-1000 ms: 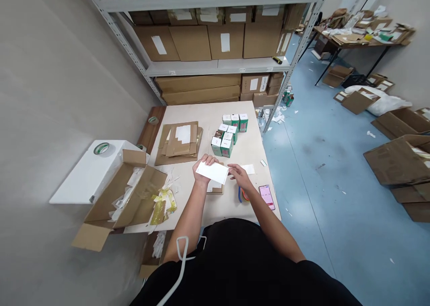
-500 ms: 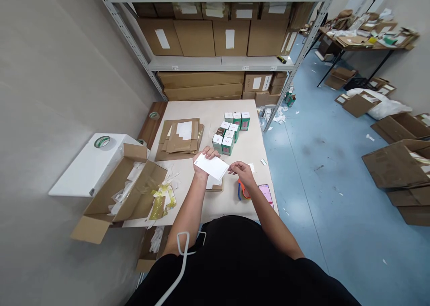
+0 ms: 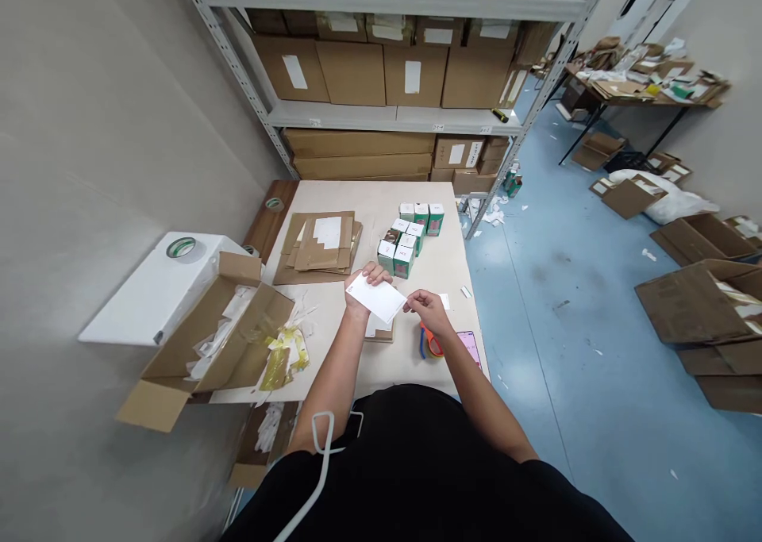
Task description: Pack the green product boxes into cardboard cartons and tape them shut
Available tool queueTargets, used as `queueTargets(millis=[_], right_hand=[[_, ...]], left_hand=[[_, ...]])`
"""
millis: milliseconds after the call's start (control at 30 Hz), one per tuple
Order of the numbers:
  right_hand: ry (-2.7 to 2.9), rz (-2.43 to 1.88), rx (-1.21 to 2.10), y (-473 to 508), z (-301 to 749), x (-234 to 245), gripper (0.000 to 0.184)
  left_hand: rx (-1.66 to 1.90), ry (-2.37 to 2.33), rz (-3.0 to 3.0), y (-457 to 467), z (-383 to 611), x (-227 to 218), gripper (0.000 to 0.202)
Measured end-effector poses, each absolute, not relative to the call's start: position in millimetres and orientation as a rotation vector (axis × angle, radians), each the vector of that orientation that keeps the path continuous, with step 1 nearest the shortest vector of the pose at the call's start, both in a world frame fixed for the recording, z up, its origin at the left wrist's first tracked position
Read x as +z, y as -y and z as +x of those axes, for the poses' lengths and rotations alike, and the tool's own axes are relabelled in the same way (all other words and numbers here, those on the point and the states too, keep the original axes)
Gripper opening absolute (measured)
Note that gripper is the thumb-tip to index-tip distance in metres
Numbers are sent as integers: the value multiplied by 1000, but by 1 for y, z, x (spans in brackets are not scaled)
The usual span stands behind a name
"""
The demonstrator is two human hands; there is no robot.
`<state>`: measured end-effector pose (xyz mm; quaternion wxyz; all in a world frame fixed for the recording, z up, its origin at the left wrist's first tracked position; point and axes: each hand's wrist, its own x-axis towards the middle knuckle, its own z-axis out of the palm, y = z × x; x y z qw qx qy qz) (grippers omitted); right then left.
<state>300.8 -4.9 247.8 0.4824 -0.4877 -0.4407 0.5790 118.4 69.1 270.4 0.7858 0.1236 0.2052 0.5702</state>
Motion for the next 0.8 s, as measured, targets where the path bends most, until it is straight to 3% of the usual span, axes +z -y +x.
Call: queueTargets(millis=[433,533,600,700,800], right_hand=[[1070,-1193,1390,8,297,248,15],[1032,-1191,1349,11,297,252,14],[991,-1188,1312,14,298,256,16],[944,-1183,1264,18,298,263,20],[915,-1160,1230,20,297,269,22]], left_hand=[[1222,-505,356,-67,114,261,31],[1245,-680,441,-74,110,263,16],[1414,-942,510,-76,108,267,17],[1793,-1340,779,-68,107,276,23],[1668,-1314,1397,-45,117,286,21]])
